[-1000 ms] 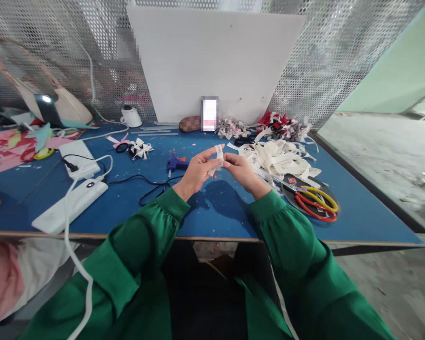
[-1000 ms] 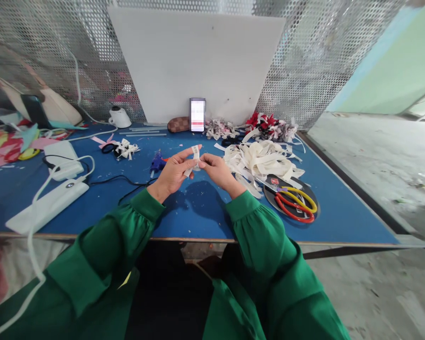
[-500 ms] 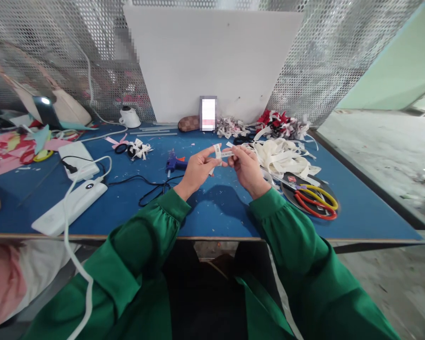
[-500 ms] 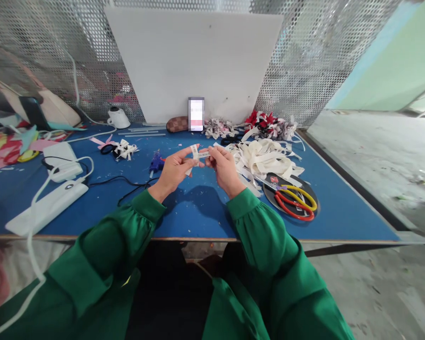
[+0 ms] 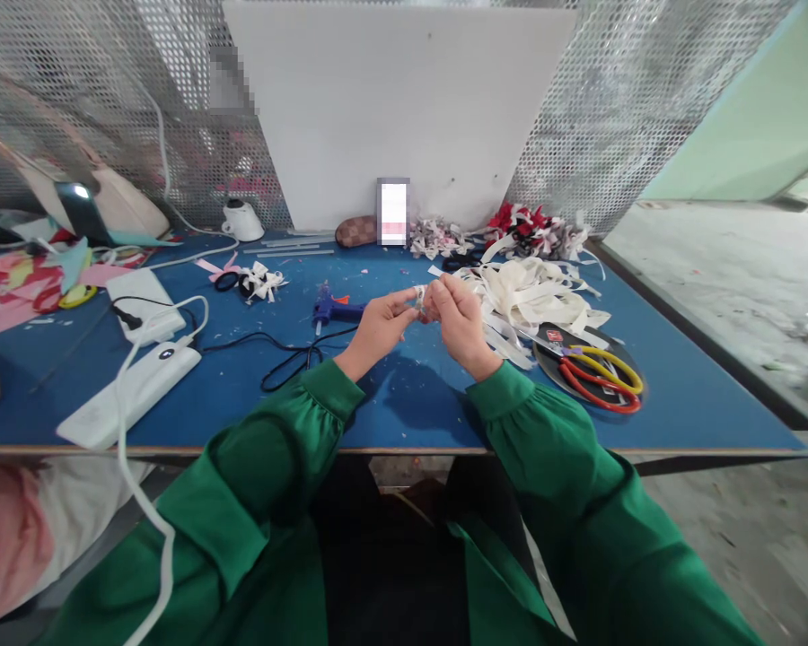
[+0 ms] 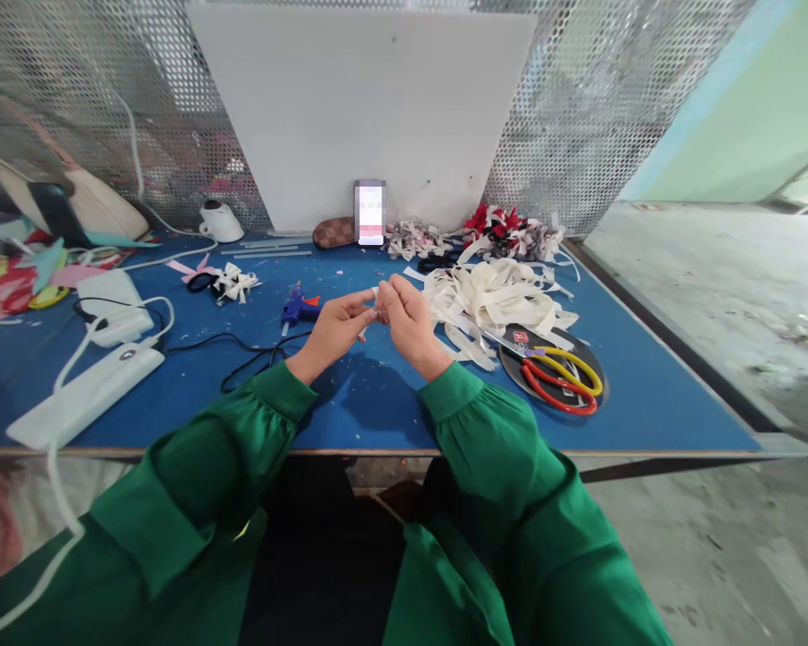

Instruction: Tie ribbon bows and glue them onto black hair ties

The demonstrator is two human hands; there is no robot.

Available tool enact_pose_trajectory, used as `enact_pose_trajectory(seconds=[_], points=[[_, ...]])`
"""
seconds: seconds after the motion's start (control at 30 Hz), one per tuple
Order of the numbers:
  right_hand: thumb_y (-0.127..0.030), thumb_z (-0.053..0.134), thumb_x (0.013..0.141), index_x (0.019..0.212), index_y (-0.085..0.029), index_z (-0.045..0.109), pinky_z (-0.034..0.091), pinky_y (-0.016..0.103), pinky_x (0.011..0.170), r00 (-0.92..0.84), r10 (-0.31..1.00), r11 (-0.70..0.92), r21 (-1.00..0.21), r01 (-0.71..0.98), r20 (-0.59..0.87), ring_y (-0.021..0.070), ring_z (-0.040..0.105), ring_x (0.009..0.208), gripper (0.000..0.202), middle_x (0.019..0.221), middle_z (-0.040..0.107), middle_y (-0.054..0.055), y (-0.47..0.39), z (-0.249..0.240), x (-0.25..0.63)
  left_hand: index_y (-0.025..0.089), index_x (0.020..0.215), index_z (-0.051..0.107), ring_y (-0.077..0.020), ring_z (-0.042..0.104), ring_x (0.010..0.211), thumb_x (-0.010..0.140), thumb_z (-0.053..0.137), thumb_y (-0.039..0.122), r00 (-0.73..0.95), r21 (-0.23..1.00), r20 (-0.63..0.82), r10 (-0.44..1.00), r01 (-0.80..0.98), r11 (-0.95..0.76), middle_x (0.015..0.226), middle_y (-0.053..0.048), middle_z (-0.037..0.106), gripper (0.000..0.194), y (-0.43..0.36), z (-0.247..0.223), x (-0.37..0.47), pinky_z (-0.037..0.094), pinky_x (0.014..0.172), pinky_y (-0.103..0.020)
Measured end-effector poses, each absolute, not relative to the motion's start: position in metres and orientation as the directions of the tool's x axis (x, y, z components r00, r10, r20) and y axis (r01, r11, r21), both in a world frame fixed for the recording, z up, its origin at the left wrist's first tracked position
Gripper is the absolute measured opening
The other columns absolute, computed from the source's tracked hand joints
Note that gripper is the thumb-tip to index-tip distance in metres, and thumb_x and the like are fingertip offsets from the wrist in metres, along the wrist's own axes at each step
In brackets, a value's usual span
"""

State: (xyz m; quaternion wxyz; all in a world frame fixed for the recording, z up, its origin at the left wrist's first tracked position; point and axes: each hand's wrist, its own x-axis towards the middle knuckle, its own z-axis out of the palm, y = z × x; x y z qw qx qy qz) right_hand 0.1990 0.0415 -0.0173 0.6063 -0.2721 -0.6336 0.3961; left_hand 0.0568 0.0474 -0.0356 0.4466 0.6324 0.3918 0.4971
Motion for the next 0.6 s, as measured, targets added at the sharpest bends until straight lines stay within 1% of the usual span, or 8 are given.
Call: enact_pose_trajectory(seconds=[0.07, 0.17, 0.23, 0.33, 0.4, 0.47, 0.53, 0.6], points=[[-0.055, 0.048, 0.098, 0.068, -0.024, 0.041, 0.036, 0.029, 0.056, -0.125, 0.803, 0.579, -0.812, -0.066, 0.583, 0.0126, 0.04, 0.058, 0.044, 0.064, 0.041, -0.003, 0.039, -0.019, 0.198, 0.016, 0.121, 0.073, -0.0114, 0.055, 0.054, 0.081, 0.07, 0.033, 0.204, 0.955, 0.273, 0.94, 0.063, -0.291, 0.077, -0.003, 0.074, 0.044, 0.046, -0.033, 0.057, 0.044, 0.045, -0.021], [-0.05, 0.045, 0.101, 0.069, -0.023, 0.038, 0.034, 0.03, 0.059, -0.146, 0.766, 0.639, -0.766, 0.071, 0.626, 0.0128, 0.039, 0.062, 0.042, 0.066, 0.04, -0.003, 0.033, -0.02, 0.194, 0.015, 0.102, 0.078, -0.0104, 0.053, 0.052, 0.08, 0.071, 0.039, 0.22, 0.949, 0.287, 0.932, 0.065, -0.308, 0.072, -0.003, 0.071, 0.034, 0.043, -0.03, 0.058, 0.044, 0.045, -0.02], [-0.047, 0.043, 0.101, 0.069, -0.023, 0.037, 0.033, 0.03, 0.059, -0.177, 0.737, 0.675, -0.725, 0.137, 0.653, 0.0127, 0.038, 0.062, 0.04, 0.066, 0.04, -0.003, 0.029, -0.021, 0.191, 0.014, 0.092, 0.078, -0.0097, 0.051, 0.052, 0.079, 0.072, 0.041, 0.221, 0.947, 0.295, 0.93, 0.062, -0.315, 0.069, -0.002, 0.069, 0.031, 0.041, -0.029, 0.058, 0.043, 0.045, -0.02], [-0.044, 0.043, 0.101, 0.07, -0.023, 0.038, 0.032, 0.029, 0.058, -0.244, 0.711, 0.702, -0.689, 0.18, 0.66, 0.0125, 0.039, 0.061, 0.037, 0.064, 0.042, -0.003, 0.026, -0.022, 0.188, 0.013, 0.089, 0.078, -0.0093, 0.049, 0.051, 0.079, 0.071, 0.039, 0.221, 0.942, 0.304, 0.927, 0.073, -0.327, 0.066, 0.0, 0.066, 0.028, 0.041, -0.031, 0.057, 0.041, 0.046, -0.02], [-0.045, 0.045, 0.099, 0.07, -0.023, 0.04, 0.032, 0.028, 0.058, -0.253, 0.72, 0.692, -0.698, 0.184, 0.646, 0.0122, 0.04, 0.061, 0.037, 0.064, 0.042, -0.003, 0.028, -0.021, 0.188, 0.014, 0.094, 0.079, -0.0092, 0.049, 0.051, 0.08, 0.071, 0.037, 0.22, 0.945, 0.294, 0.93, 0.082, -0.318, 0.065, 0.0, 0.066, 0.028, 0.043, -0.033, 0.056, 0.041, 0.046, -0.02], [-0.048, 0.048, 0.098, 0.069, -0.023, 0.042, 0.033, 0.028, 0.057, -0.194, 0.756, 0.653, -0.744, 0.142, 0.625, 0.0117, 0.04, 0.059, 0.039, 0.063, 0.043, -0.004, 0.033, -0.02, 0.192, 0.015, 0.105, 0.078, -0.0108, 0.054, 0.054, 0.079, 0.071, 0.034, 0.212, 0.959, 0.256, 0.943, 0.068, -0.275, 0.069, -0.001, 0.069, 0.033, 0.044, -0.035, 0.056, 0.043, 0.047, -0.02], [-0.053, 0.051, 0.096, 0.068, -0.023, 0.042, 0.034, 0.027, 0.056, -0.095, 0.805, 0.591, -0.805, 0.048, 0.585, 0.011, 0.041, 0.057, 0.043, 0.061, 0.042, -0.004, 0.039, -0.016, 0.198, 0.016, 0.12, 0.073, -0.0136, 0.061, 0.06, 0.079, 0.072, 0.032, 0.203, 0.978, 0.196, 0.959, 0.03, -0.206, 0.076, -0.003, 0.074, 0.044, 0.045, -0.033, 0.056, 0.046, 0.048, -0.02], [-0.056, 0.055, 0.094, 0.067, -0.023, 0.041, 0.035, 0.026, 0.053, -0.021, 0.845, 0.532, -0.845, -0.06, 0.534, 0.0102, 0.039, 0.054, 0.045, 0.06, 0.042, -0.005, 0.045, -0.013, 0.204, 0.016, 0.133, 0.065, -0.0153, 0.064, 0.065, 0.08, 0.073, 0.031, 0.209, 0.99, 0.138, 0.968, -0.024, -0.136, 0.083, -0.006, 0.076, 0.056, 0.044, -0.03, 0.057, 0.047, 0.049, -0.021]])
